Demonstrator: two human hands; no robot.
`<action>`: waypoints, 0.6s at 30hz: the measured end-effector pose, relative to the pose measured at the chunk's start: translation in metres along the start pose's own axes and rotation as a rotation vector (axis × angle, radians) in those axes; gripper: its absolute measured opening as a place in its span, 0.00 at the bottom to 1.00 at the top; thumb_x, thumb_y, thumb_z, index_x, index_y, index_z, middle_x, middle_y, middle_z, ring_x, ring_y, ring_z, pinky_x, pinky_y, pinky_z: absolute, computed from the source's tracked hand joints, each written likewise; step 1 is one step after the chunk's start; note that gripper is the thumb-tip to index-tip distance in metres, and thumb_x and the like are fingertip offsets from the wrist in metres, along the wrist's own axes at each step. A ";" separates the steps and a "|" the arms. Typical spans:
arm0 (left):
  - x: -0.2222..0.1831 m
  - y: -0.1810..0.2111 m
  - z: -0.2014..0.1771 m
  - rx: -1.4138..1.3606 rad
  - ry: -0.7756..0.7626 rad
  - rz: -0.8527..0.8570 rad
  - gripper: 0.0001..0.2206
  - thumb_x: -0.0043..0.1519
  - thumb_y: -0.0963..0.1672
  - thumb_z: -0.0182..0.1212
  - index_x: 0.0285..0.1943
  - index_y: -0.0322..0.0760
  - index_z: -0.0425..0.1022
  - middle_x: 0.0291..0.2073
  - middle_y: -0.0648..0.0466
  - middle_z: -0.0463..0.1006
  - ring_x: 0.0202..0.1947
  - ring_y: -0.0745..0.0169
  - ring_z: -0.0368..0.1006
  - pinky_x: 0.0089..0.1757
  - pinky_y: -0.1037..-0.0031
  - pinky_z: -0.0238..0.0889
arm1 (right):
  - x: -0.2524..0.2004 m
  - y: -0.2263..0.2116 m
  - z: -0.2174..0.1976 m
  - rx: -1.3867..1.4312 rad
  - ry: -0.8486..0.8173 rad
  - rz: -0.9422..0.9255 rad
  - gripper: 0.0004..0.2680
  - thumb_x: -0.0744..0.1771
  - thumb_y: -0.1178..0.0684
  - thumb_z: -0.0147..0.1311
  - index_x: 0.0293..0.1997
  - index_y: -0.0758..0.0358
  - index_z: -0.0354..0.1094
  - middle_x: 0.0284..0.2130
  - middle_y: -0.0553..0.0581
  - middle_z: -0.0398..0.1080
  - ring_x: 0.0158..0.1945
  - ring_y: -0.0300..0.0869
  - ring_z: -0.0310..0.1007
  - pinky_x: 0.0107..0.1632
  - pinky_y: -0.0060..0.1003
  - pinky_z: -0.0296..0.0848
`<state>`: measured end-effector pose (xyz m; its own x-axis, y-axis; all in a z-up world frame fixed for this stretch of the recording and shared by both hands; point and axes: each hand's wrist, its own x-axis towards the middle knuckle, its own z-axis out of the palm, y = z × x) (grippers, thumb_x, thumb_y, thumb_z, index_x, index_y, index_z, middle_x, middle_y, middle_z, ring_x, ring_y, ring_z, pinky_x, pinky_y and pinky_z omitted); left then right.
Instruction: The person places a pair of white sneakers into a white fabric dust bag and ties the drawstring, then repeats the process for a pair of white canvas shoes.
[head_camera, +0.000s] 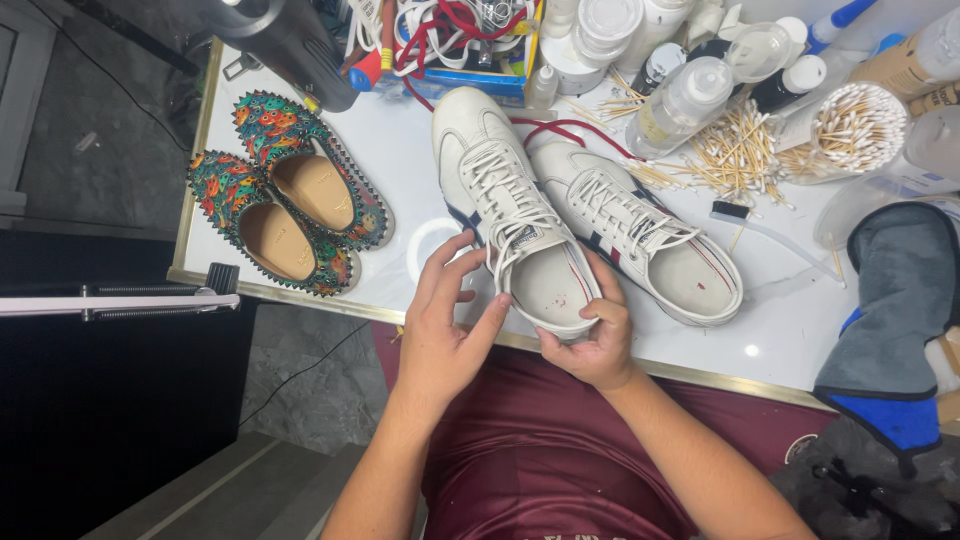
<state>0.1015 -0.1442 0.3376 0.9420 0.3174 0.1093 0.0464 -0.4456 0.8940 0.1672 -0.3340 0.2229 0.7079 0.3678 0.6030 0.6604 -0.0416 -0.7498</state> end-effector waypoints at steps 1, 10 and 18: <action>0.001 0.001 0.000 0.007 -0.014 -0.038 0.21 0.60 0.44 0.68 0.63 0.39 0.72 0.68 0.46 0.68 0.56 0.51 0.78 0.42 0.70 0.77 | 0.001 -0.001 0.000 0.000 0.001 -0.003 0.25 0.61 0.60 0.68 0.51 0.57 0.46 0.66 0.80 0.53 0.70 0.66 0.62 0.68 0.52 0.69; 0.010 0.008 0.006 0.055 -0.042 -0.099 0.21 0.59 0.45 0.67 0.62 0.39 0.71 0.66 0.48 0.71 0.50 0.54 0.80 0.38 0.72 0.76 | 0.008 -0.001 -0.001 -0.023 0.002 0.030 0.24 0.60 0.60 0.69 0.51 0.58 0.48 0.65 0.82 0.56 0.68 0.66 0.65 0.66 0.50 0.70; 0.009 0.006 0.007 0.087 -0.011 -0.003 0.18 0.61 0.44 0.67 0.59 0.36 0.74 0.63 0.46 0.73 0.55 0.50 0.78 0.46 0.67 0.75 | 0.008 -0.003 -0.002 -0.068 -0.021 0.053 0.23 0.60 0.59 0.69 0.49 0.59 0.50 0.65 0.81 0.57 0.67 0.67 0.66 0.66 0.51 0.69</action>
<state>0.1123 -0.1497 0.3413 0.9453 0.3098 0.1020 0.0772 -0.5163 0.8529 0.1716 -0.3327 0.2308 0.7373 0.3830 0.5565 0.6382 -0.1244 -0.7598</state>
